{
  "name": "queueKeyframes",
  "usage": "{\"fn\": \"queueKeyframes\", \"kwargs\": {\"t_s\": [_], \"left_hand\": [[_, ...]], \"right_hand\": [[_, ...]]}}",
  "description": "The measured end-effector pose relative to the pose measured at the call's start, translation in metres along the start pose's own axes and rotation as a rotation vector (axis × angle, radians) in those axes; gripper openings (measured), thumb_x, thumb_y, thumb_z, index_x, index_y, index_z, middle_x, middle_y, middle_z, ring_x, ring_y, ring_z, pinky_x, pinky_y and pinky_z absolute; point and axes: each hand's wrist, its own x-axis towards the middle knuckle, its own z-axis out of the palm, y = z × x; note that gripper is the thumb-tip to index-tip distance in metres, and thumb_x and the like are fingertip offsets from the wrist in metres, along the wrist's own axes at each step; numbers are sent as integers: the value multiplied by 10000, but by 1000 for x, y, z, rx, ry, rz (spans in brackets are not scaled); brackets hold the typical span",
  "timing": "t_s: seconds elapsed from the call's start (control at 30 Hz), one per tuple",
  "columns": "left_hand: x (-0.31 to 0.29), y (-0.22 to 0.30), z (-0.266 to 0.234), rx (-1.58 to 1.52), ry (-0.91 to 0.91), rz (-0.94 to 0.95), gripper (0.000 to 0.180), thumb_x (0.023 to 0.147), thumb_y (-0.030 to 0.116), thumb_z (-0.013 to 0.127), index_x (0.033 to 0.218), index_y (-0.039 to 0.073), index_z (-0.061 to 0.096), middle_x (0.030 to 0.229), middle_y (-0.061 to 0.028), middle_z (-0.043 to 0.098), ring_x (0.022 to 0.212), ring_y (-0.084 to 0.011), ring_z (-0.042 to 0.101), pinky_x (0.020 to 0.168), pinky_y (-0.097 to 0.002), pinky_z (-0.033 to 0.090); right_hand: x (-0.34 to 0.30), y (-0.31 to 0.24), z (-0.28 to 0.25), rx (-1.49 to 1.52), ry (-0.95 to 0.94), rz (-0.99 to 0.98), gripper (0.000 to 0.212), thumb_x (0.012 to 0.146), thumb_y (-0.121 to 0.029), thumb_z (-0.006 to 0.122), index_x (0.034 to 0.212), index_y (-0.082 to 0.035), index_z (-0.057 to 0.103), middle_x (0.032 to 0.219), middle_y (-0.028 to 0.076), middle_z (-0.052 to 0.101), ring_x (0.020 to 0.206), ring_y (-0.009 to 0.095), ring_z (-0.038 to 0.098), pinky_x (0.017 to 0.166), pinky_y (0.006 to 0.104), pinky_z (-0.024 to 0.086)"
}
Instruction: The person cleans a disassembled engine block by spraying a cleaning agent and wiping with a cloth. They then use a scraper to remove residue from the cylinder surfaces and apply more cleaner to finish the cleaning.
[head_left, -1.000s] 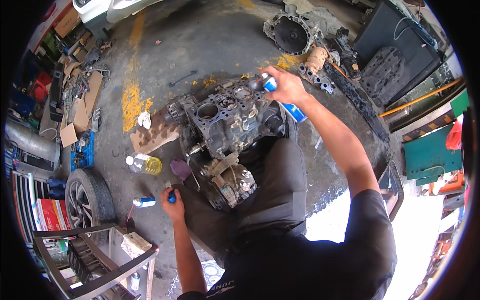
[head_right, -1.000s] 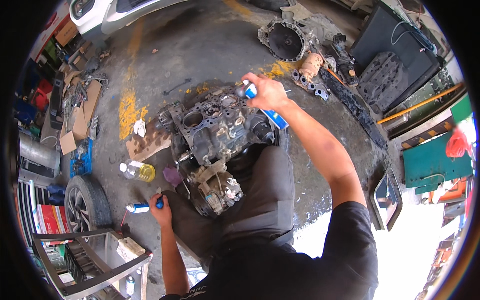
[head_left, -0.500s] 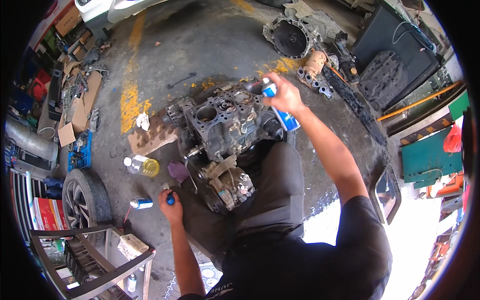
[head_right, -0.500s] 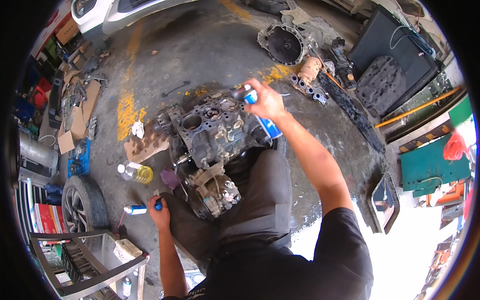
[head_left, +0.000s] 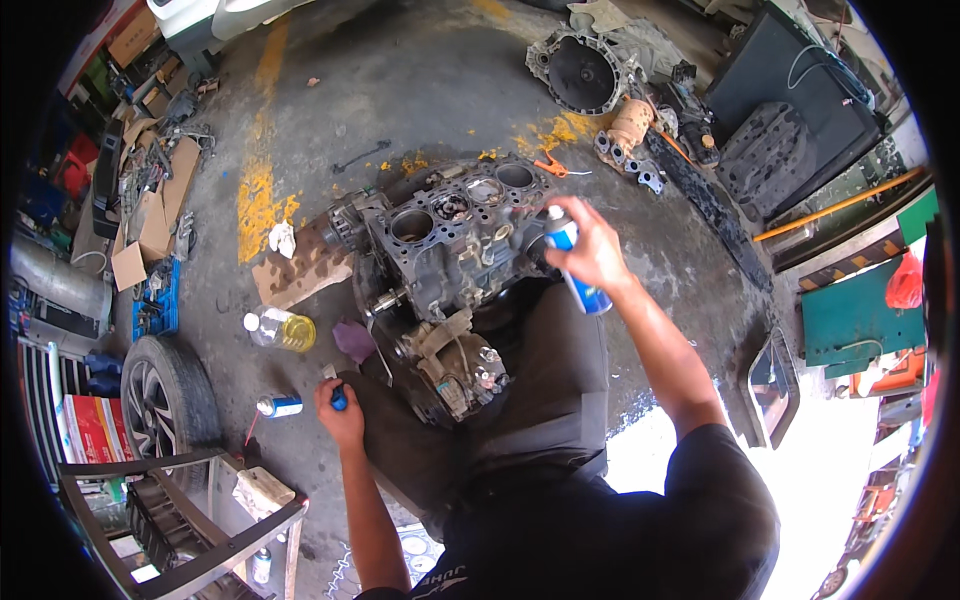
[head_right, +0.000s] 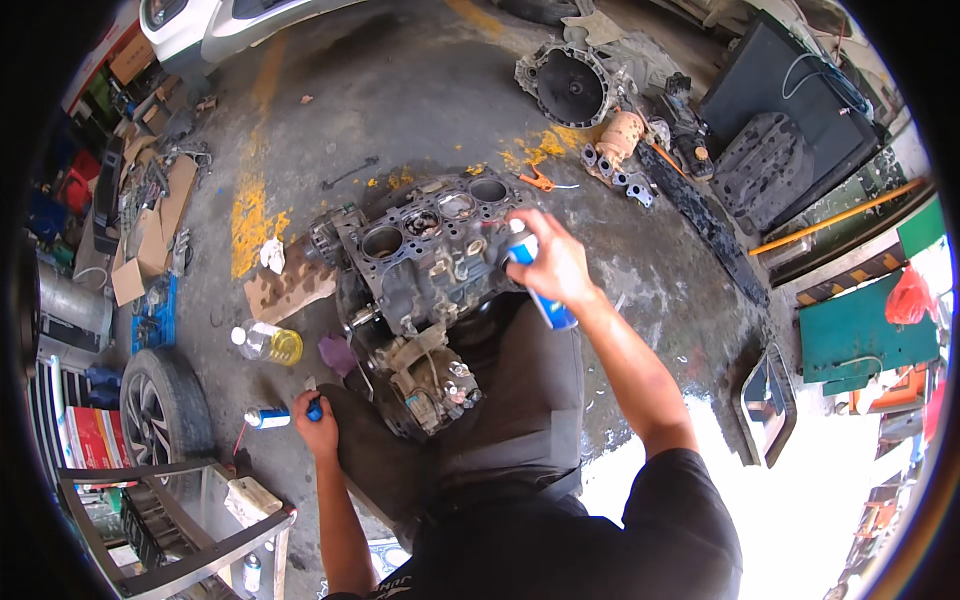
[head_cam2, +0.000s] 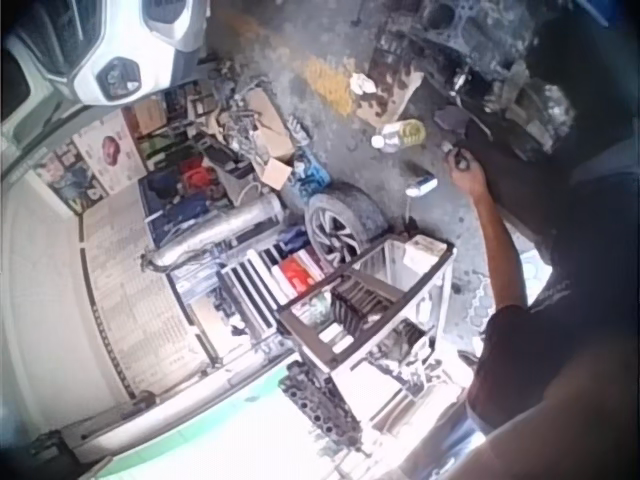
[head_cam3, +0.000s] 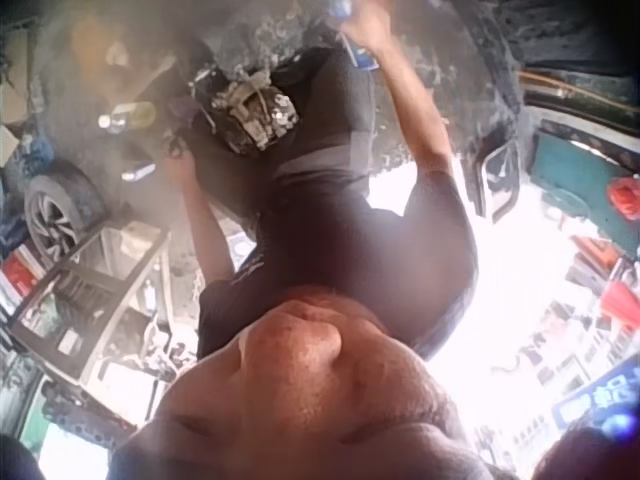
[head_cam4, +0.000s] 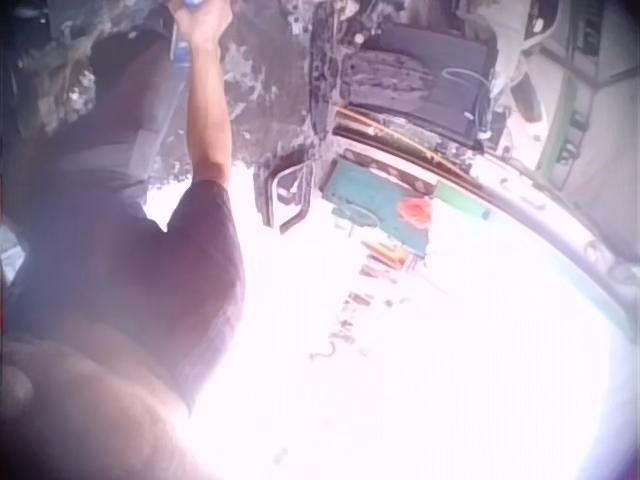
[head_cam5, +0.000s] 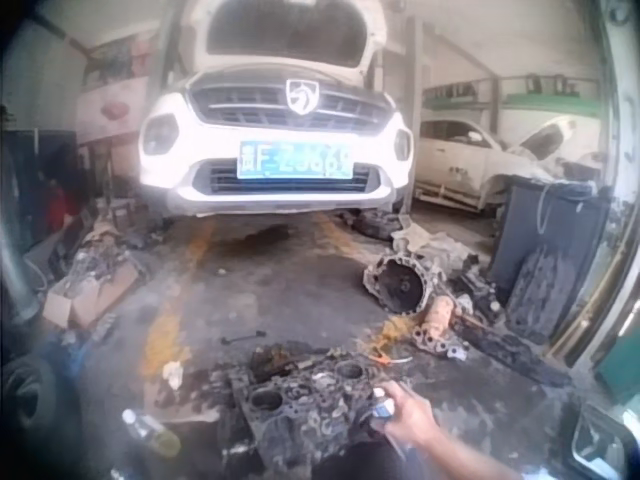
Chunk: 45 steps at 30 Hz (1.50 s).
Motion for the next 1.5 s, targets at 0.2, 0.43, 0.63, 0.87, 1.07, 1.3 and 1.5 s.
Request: {"fn": "queueKeyframes", "kwargs": {"t_s": [0.2,0.43,0.63,0.87,1.07,1.3,1.5], "left_hand": [[1,3,-2,14,-53,-20,165,795,-11,686,957,4,660,1056,-179,654,999,-379,628,919,-423,493],[1,4,-4,-13,-35,-11,161,797,-12,683,955,2,658,1048,-177,648,985,-370,628,912,-420,494],[1,-1,-2,5,-30,-4,164,792,-11,689,953,2,659,1049,-184,653,994,-373,629,918,-420,494],[2,-2,0,-7,-40,-20,175,790,-5,695,962,9,665,1063,-186,656,1007,-375,631,924,-423,496],[0,-1,-3,-6,-35,-27,171,796,13,696,964,14,666,1070,-184,657,1020,-378,632,928,-424,496],[0,-2,-2,16,-36,-33,163,800,16,701,960,14,670,1058,-170,662,999,-341,643,923,-399,499],[-1,-8,-1,4,-4,-12,178,784,4,700,959,18,670,1047,-184,663,1001,-384,640,909,-433,506]], "right_hand": [[-8,-22,2,54,17,45,619,664,-185,758,1251,-233,569,1126,85,634,1044,370,644,882,448,530],[-2,-38,10,77,-39,-16,610,662,-163,752,1243,-226,578,1117,84,633,1038,362,647,881,438,530],[6,-46,5,17,-56,5,601,662,-139,751,1239,-204,597,1146,86,642,1080,356,642,916,418,528],[7,-62,4,-47,-135,-76,583,663,-144,748,1224,-206,598,1085,77,629,979,346,665,822,433,552],[7,-82,11,26,-215,-114,598,658,-133,758,1230,-206,599,1114,79,637,995,353,668,860,427,547],[4,-107,32,225,-245,-254,605,649,-121,757,1229,-198,599,1142,70,651,1036,325,668,877,415,548],[14,-107,27,56,-217,-196,624,645,-170,782,1230,-254,579,1064,66,636,976,345,677,797,428,570]]}}
